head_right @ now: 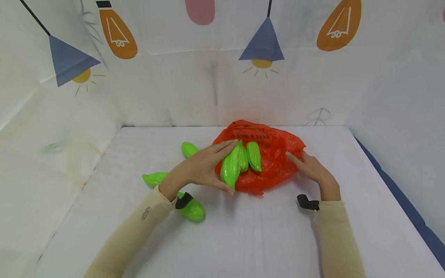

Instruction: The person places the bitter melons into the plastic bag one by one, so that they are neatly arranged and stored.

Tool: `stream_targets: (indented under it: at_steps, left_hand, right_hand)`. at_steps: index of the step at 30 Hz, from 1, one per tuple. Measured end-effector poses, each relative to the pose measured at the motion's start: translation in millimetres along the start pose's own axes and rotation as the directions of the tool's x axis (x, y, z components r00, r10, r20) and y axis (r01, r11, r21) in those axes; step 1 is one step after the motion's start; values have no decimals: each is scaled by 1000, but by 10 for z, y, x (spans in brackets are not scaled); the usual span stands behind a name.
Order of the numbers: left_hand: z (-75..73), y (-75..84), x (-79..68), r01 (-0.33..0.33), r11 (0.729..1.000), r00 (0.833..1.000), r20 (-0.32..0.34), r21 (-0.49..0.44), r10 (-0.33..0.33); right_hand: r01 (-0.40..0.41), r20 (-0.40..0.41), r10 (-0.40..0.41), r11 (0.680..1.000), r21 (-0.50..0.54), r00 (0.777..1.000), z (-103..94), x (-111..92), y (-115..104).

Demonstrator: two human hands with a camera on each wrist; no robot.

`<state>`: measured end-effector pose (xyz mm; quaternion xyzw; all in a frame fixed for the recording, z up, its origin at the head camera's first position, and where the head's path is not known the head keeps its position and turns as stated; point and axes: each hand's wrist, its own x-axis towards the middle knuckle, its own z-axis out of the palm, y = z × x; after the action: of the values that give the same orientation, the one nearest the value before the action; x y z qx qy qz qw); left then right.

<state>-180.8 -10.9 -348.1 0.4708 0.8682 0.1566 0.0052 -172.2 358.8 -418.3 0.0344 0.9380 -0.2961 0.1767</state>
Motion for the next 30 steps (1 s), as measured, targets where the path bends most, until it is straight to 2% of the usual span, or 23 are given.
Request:
stream_targets:
  at_steps: [6,11,19,30]
  left_hand:
    - [-109,62,187,-3,1000,1000,26,2,3]
    - [-156,90,327,20,1000,999,50,6,-20]
    - [-43,18,566,80,997,990,117,-11,-78]
    - [86,-18,987,105,994,975,197,11,-105]
  right_hand:
    - [-1,-1,1,1000,0,1000,24,7,20]
    - [4,-7,-4,1000,-5,1000,19,7,15]
    - [2,-3,-2,1000,-5,1000,12,17,10]
    - [-1,-13,1,1000,-10,1000,-1,8,16]
